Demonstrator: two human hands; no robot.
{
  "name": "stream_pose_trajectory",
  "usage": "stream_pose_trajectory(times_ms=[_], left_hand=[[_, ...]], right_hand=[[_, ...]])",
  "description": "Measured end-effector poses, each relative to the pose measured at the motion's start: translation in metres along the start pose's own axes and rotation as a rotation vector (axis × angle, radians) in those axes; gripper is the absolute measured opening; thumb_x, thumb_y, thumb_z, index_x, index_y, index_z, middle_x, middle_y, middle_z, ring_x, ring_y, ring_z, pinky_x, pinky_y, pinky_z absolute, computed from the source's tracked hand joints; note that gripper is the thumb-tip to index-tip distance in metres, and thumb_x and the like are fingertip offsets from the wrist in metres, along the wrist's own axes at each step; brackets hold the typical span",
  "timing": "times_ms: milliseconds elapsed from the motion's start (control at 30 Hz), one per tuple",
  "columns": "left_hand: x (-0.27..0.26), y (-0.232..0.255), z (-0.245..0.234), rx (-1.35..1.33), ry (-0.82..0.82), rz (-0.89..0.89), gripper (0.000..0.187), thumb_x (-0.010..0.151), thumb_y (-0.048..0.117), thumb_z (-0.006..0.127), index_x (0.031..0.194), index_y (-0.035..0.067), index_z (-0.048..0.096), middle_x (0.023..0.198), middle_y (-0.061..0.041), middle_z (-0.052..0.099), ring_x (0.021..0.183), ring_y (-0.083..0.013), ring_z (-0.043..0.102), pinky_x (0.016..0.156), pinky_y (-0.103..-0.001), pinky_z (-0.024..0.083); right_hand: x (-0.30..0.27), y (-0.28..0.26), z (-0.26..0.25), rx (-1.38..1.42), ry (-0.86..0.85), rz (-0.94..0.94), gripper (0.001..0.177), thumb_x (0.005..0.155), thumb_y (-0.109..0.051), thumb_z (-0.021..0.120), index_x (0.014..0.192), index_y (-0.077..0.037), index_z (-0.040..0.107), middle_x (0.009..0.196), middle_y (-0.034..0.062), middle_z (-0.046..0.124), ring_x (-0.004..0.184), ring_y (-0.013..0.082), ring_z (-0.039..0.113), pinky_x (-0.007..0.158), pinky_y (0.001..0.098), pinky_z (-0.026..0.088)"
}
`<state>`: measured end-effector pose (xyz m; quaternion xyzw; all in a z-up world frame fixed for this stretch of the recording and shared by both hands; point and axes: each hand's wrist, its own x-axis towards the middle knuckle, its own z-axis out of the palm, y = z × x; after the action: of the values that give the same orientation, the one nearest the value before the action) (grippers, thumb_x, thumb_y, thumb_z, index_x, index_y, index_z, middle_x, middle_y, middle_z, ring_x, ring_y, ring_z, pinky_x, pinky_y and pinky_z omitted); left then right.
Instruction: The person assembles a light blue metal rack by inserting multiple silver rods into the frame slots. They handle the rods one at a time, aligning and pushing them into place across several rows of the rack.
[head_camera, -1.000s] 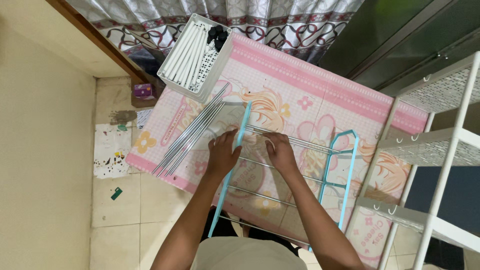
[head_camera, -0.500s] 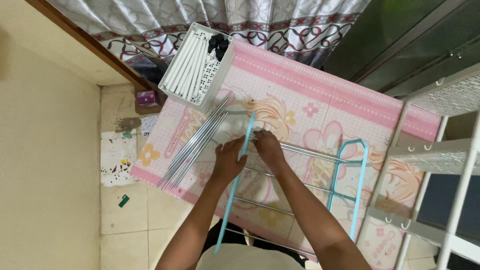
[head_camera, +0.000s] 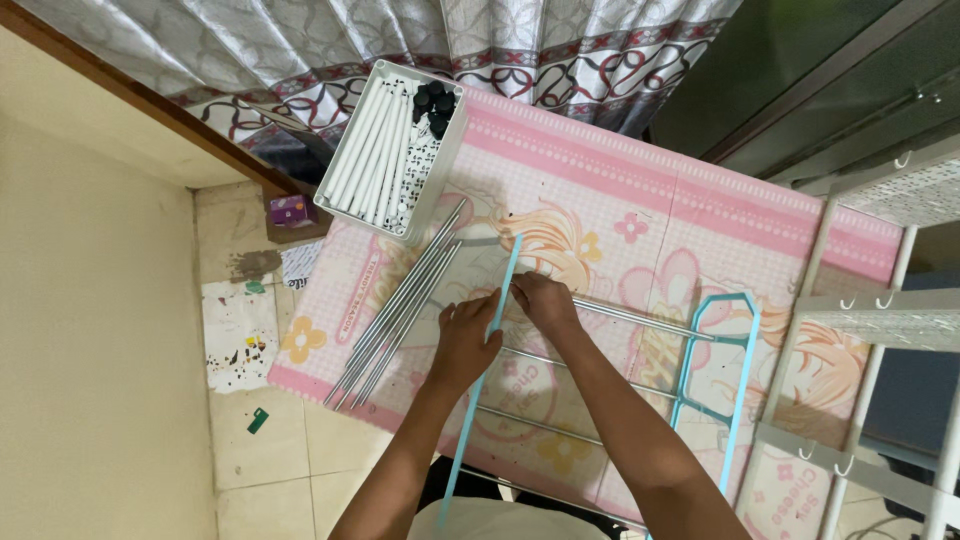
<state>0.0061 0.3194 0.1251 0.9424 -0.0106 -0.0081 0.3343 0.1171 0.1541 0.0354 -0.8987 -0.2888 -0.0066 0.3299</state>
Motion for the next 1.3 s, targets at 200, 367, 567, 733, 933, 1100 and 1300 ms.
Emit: stream_pose_trajectory(times_ms=[200, 367, 567, 733, 933, 1100, 1300], left_hand=[[0.004, -0.001, 0.0, 0.051, -0.051, 0.01, 0.071, 0.085, 0.013, 0.068, 0.152, 0.008, 0.044, 0.132, -0.011, 0.06, 0.12, -0.0305, 0.056, 0.112, -0.061, 0.031], [0.011, -0.007, 0.0, 0.098, -0.008, 0.075, 0.072, 0.082, 0.009, 0.065, 0.15, 0.004, 0.043, 0.135, -0.011, 0.058, 0.12, -0.0294, 0.057, 0.109, -0.061, 0.033], [0.018, -0.013, 0.001, 0.153, -0.033, 0.068, 0.07, 0.084, 0.01, 0.065, 0.15, 0.003, 0.044, 0.126, -0.011, 0.059, 0.117, -0.0286, 0.057, 0.11, -0.061, 0.034], [0.022, -0.01, 0.001, 0.159, -0.062, 0.052, 0.068, 0.086, 0.015, 0.067, 0.15, 0.004, 0.045, 0.125, -0.011, 0.06, 0.114, -0.0293, 0.058, 0.11, -0.061, 0.034], [0.024, 0.01, 0.0, 0.185, 0.019, 0.096, 0.068, 0.083, 0.011, 0.066, 0.147, 0.002, 0.047, 0.139, -0.016, 0.055, 0.127, -0.0333, 0.05, 0.111, -0.063, 0.03], [0.023, 0.04, 0.006, 0.351, 0.094, 0.197, 0.064, 0.076, 0.007, 0.065, 0.139, 0.005, 0.057, 0.145, -0.017, 0.052, 0.141, -0.038, 0.039, 0.118, -0.066, 0.021], [0.023, 0.064, 0.045, 0.26, 0.056, 0.333, 0.047, 0.082, 0.009, 0.066, 0.129, 0.006, 0.065, 0.137, -0.013, 0.057, 0.14, -0.036, 0.042, 0.121, -0.069, 0.016]], right_hand=[[0.002, 0.001, -0.007, -0.025, -0.02, -0.007, 0.015, 0.094, -0.021, 0.069, 0.103, -0.012, 0.075, 0.085, 0.0086, 0.069, 0.074, 0.0317, 0.069, 0.064, 0.0437, 0.057], [0.005, 0.0, -0.01, -0.058, 0.021, -0.02, 0.02, 0.095, -0.026, 0.07, 0.106, -0.012, 0.077, 0.083, 0.0083, 0.069, 0.068, 0.0317, 0.068, 0.061, 0.0442, 0.056], [0.007, 0.005, -0.01, -0.068, 0.012, 0.035, 0.02, 0.094, -0.029, 0.07, 0.101, -0.013, 0.078, 0.081, 0.007, 0.071, 0.068, 0.031, 0.069, 0.059, 0.0442, 0.055], [0.004, 0.005, -0.013, 0.028, 0.027, 0.09, 0.022, 0.094, -0.024, 0.072, 0.11, -0.01, 0.073, 0.092, 0.0132, 0.072, 0.08, 0.0331, 0.07, 0.07, 0.044, 0.057], [-0.005, 0.0, -0.04, -0.024, 0.028, 0.064, 0.047, 0.084, -0.01, 0.073, 0.128, 0.0, 0.065, 0.102, 0.0201, 0.072, 0.097, 0.0394, 0.065, 0.086, 0.0484, 0.054], [-0.036, -0.008, -0.086, -0.008, 0.177, 0.123, 0.04, 0.085, -0.005, 0.073, 0.123, 0.002, 0.065, 0.113, 0.0217, 0.07, 0.107, 0.0396, 0.064, 0.094, 0.0464, 0.054], [-0.118, -0.022, -0.165, -0.031, 0.455, 0.258, 0.032, 0.091, 0.001, 0.068, 0.123, 0.0, 0.068, 0.125, 0.0203, 0.068, 0.117, 0.0379, 0.064, 0.1, 0.0437, 0.052]])
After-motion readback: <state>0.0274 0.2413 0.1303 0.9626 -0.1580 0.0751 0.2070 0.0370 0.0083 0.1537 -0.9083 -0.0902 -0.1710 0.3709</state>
